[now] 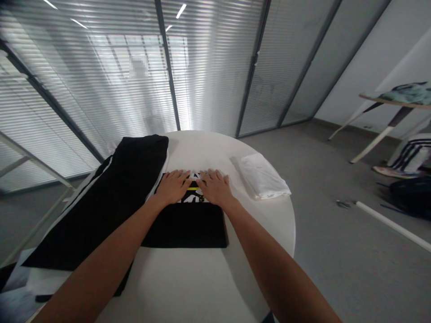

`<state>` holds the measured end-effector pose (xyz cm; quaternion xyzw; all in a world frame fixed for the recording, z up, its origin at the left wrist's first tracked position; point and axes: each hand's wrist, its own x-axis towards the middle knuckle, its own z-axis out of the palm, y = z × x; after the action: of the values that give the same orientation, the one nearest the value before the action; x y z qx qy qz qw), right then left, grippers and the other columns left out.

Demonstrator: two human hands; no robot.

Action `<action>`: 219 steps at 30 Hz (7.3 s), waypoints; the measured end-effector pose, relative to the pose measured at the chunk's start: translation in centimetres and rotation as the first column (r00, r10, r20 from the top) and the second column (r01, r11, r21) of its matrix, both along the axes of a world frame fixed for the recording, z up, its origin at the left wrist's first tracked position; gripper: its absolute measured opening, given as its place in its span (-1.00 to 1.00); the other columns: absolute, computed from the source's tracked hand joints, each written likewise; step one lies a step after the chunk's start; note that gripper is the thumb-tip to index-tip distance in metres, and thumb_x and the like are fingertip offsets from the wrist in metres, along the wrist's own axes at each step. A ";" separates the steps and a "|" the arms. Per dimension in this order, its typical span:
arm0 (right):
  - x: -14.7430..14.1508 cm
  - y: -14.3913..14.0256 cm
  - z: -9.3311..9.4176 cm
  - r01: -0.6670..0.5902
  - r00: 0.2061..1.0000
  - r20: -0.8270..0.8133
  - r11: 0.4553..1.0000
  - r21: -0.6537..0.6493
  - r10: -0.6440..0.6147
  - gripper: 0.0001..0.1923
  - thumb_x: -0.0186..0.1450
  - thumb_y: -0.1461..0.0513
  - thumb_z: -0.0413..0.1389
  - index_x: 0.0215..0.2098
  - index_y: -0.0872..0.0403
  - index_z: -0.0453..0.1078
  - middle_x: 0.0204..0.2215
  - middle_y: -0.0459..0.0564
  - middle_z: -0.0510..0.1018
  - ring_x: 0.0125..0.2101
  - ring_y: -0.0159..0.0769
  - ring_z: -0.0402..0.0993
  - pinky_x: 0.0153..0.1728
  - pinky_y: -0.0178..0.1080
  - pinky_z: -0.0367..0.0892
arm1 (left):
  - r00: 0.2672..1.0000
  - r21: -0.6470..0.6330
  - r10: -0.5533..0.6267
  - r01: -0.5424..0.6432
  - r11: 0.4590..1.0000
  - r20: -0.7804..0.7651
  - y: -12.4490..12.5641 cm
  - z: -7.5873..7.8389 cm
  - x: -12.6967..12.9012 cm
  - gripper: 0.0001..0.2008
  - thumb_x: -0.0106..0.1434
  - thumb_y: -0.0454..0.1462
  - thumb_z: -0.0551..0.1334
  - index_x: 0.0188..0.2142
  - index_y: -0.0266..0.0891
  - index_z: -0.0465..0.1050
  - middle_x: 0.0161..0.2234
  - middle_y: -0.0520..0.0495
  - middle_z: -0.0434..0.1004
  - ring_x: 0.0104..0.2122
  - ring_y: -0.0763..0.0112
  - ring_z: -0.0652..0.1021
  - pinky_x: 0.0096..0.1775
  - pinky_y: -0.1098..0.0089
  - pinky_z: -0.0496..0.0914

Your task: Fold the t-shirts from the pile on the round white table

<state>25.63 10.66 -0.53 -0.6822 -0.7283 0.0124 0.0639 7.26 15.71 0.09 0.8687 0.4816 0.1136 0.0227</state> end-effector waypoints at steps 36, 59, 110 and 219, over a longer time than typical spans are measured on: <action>1.7 1.3 1.2 0.376 0.899 -0.274 0.923 0.085 -0.341 -0.60 0.30 0.05 -0.04 -0.03 0.06 0.41 -0.08 0.13 0.53 -0.04 0.01 0.40 0.00 0.01 0.20 | 0.941 -0.190 0.073 -0.010 0.982 0.331 4.8 0.3 -5.8 -0.72 0.11 -0.20 0.16 -0.18 -0.08 0.49 -0.09 0.01 0.55 -0.02 0.15 0.44 0.09 0.10 0.17; 3.5 1.9 1.9 0.420 0.686 -0.716 0.875 0.241 -0.132 -0.66 0.18 0.06 0.13 -0.14 0.06 0.43 -0.29 -0.02 0.55 -0.32 -0.26 0.47 -0.27 -0.20 0.40 | 0.785 -0.006 0.044 -0.051 0.999 0.618 4.3 2.4 -4.8 -0.74 0.04 -0.29 0.32 -0.22 -0.17 0.54 -0.18 -0.05 0.54 -0.07 0.23 0.46 0.03 0.23 0.33; -1.4 -1.1 2.4 -0.237 0.952 -0.089 0.890 0.390 0.292 -0.55 0.42 0.16 -0.09 0.25 -0.02 0.24 0.23 0.02 0.32 0.29 -0.14 0.06 0.28 0.07 -0.10 | 0.958 0.147 0.278 -0.286 0.947 0.075 1.4 1.5 -2.0 -0.70 0.36 -0.15 0.03 -0.03 -0.24 0.33 -0.06 -0.26 0.41 -0.02 0.05 0.42 -0.05 0.13 0.32; -1.3 -1.3 3.9 -0.014 0.998 -0.054 0.999 0.045 0.017 -0.62 0.41 -0.02 -0.11 -0.04 -0.02 0.38 -0.13 0.00 0.58 -0.15 -0.13 0.50 -0.24 -0.21 0.29 | 0.881 0.106 0.452 -0.467 0.878 0.140 3.2 0.2 -3.8 -0.66 0.31 -0.12 0.02 -0.13 -0.21 0.47 -0.06 -0.29 0.41 0.00 -0.05 0.36 -0.02 -0.01 0.24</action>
<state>24.34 9.33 3.35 -0.6743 -0.7317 0.0152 0.0984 3.49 18.92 0.33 0.7211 0.6633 0.1965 -0.0377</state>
